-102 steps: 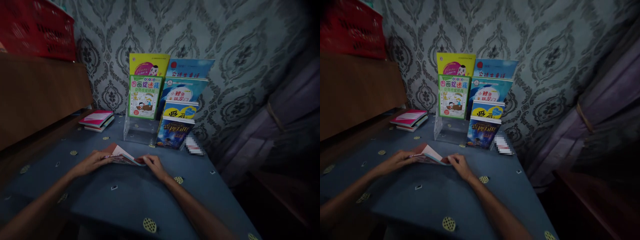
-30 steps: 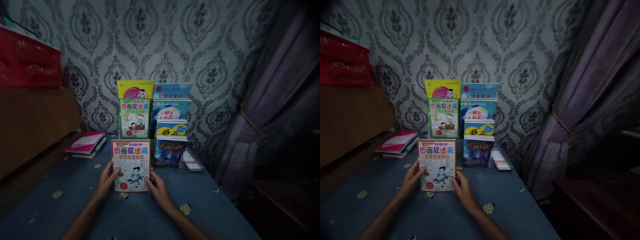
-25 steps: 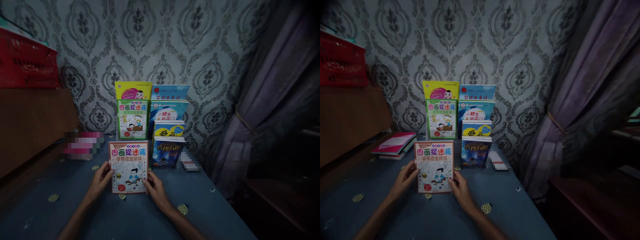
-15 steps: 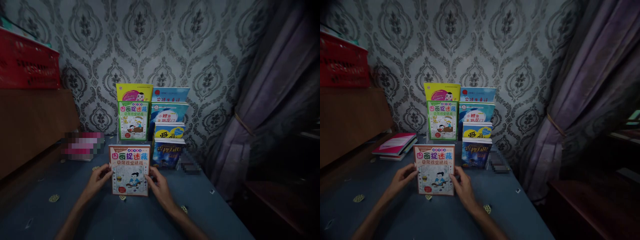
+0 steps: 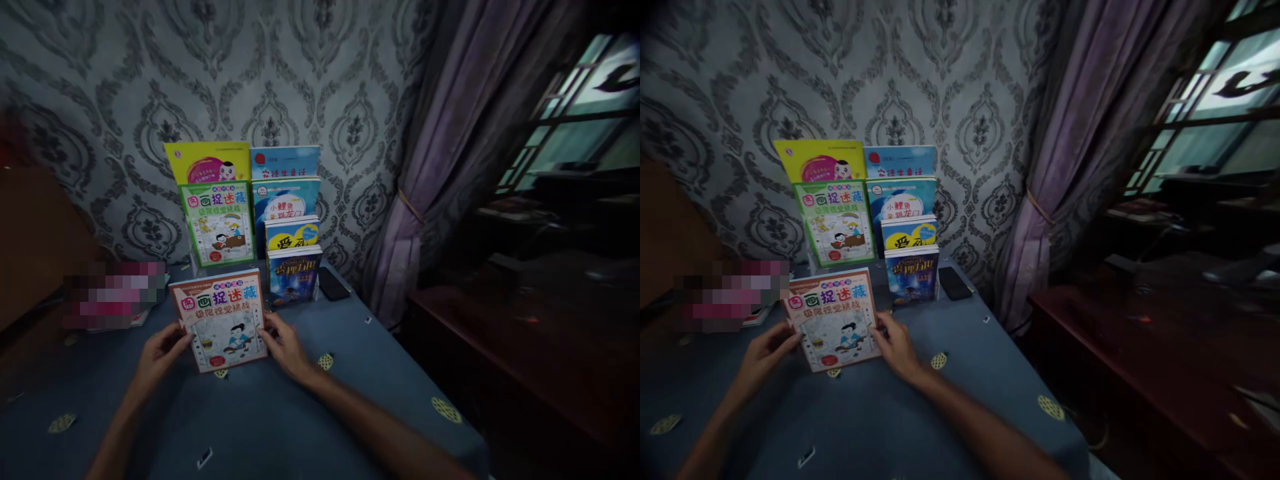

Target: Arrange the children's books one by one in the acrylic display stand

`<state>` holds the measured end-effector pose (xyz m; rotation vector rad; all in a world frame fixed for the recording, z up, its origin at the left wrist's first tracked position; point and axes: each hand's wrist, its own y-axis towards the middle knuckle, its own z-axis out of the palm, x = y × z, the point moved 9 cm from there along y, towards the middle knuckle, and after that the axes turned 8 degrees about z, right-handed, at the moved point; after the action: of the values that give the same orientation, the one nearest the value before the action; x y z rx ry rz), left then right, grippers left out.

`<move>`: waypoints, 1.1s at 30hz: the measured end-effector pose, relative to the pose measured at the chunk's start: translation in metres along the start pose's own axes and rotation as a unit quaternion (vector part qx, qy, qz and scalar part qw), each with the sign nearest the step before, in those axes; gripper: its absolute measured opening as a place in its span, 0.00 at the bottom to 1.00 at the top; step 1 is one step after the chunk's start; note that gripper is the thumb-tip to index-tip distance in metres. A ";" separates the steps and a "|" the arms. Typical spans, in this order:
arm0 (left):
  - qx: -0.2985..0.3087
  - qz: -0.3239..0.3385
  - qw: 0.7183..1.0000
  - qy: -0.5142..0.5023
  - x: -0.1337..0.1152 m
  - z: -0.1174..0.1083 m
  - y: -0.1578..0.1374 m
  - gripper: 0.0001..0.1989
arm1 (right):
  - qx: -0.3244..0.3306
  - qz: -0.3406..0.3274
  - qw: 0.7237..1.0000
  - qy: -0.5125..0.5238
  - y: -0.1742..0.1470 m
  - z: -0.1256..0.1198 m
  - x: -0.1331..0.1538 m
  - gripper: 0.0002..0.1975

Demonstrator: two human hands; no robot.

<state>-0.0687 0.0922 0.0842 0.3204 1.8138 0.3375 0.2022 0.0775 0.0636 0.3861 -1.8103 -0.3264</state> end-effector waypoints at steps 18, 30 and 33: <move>-0.026 0.066 0.997 0.030 -0.018 -0.001 0.013 0.22 | 0.006 -0.018 1.000 -0.018 0.026 -0.003 0.009 0.10; -0.006 0.135 0.990 0.033 -0.055 -0.011 0.043 0.20 | 0.042 -0.045 0.998 -0.028 0.061 -0.008 0.053 0.12; -0.014 0.162 0.986 0.041 -0.073 -0.016 0.058 0.18 | 0.032 -0.076 0.995 -0.059 0.078 -0.014 0.072 0.12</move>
<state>-0.0630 0.1166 0.1757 0.5913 1.8360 0.6092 0.1909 0.1174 0.1624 0.5609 -1.9140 -0.4040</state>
